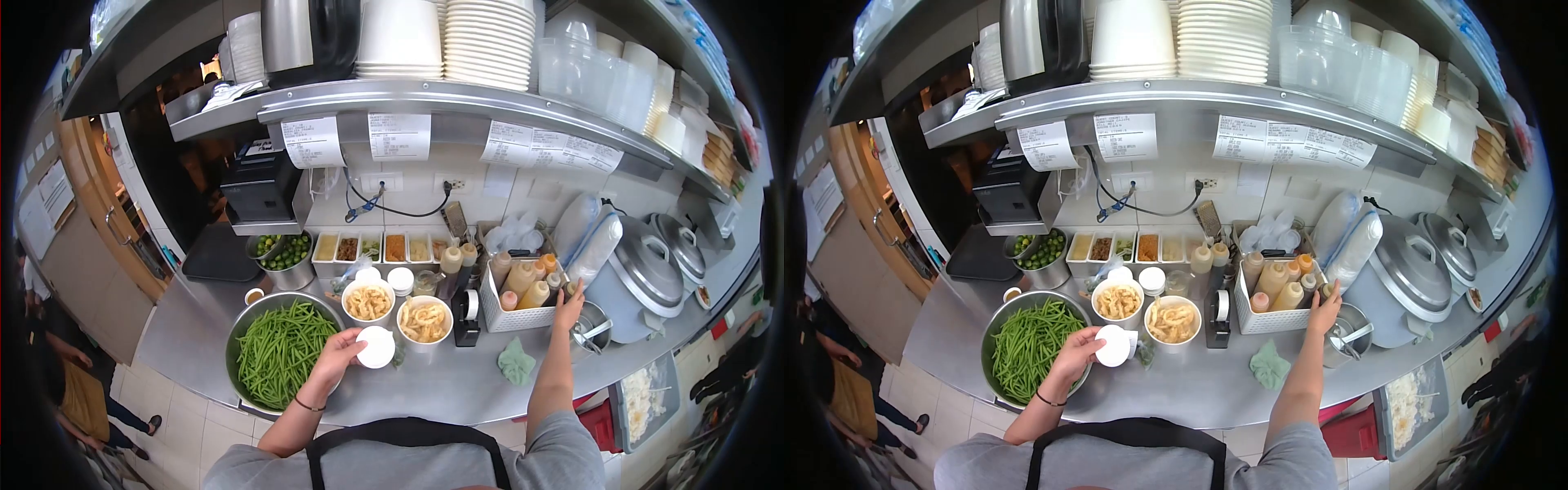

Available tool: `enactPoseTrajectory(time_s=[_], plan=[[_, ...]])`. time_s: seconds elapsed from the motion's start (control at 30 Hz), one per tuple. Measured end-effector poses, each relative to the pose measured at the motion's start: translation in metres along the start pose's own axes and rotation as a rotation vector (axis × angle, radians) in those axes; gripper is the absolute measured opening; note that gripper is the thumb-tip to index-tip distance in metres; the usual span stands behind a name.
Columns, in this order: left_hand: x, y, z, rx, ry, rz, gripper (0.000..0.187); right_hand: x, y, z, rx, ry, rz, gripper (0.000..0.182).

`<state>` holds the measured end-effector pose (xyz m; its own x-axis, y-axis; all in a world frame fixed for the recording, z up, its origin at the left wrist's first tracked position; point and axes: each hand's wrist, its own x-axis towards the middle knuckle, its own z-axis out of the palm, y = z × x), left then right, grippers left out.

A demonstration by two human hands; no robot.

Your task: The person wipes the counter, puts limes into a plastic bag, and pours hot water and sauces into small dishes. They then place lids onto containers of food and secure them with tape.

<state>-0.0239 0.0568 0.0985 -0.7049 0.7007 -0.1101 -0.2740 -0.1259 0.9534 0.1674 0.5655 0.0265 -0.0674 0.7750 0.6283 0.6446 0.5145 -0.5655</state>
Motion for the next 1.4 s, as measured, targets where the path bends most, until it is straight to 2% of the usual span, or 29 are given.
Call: enactPoseTrajectory(time_s=[1.4], plan=[[0.0014,-0.0023,-0.0024,0.016,0.010,-0.016,0.023,-0.0008,0.0038,0.0035,0.036,0.036,-0.038,0.065]])
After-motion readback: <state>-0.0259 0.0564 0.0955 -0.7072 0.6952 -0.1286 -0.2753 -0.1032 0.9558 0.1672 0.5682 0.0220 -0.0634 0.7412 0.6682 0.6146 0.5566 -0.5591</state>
